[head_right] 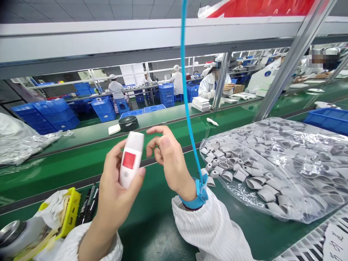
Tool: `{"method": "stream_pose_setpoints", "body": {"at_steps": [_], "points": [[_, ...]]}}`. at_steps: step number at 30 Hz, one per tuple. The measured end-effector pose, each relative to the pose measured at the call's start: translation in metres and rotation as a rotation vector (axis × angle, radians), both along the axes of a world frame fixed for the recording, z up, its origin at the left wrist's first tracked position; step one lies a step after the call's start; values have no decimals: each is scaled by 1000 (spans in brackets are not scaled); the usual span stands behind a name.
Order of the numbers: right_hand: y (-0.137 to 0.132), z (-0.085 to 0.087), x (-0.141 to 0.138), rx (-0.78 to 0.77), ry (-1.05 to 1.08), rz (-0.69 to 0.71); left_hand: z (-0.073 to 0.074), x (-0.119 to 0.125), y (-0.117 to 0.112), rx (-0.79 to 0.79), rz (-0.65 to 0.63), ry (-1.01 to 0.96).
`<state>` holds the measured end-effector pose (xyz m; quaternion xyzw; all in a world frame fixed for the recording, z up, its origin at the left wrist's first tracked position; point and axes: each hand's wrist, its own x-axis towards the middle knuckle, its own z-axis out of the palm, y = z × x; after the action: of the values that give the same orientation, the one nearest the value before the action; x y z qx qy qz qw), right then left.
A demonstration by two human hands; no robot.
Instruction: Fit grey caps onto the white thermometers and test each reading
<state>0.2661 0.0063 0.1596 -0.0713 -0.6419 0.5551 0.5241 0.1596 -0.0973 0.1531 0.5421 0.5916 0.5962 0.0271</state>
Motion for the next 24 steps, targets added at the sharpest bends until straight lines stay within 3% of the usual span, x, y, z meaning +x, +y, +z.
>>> {"method": "stream_pose_setpoints", "body": {"at_steps": [2,4,7,12,17,24], "points": [[0,0,1,-2,-62,-33,4,-7,0,-50,-201,-308],[-1,3,2,91,-153,-116,8,-14,0,-71,-405,-544],[-7,9,3,316,-212,-229,12,-20,-1,-63,-577,-644],[-16,10,6,542,-267,-290,10,-20,0,-32,-632,-661],[-18,9,6,789,-351,-492,10,-18,0,38,-631,-655],[-18,8,5,770,-354,-489,11,-18,-2,82,-533,-600]]}}
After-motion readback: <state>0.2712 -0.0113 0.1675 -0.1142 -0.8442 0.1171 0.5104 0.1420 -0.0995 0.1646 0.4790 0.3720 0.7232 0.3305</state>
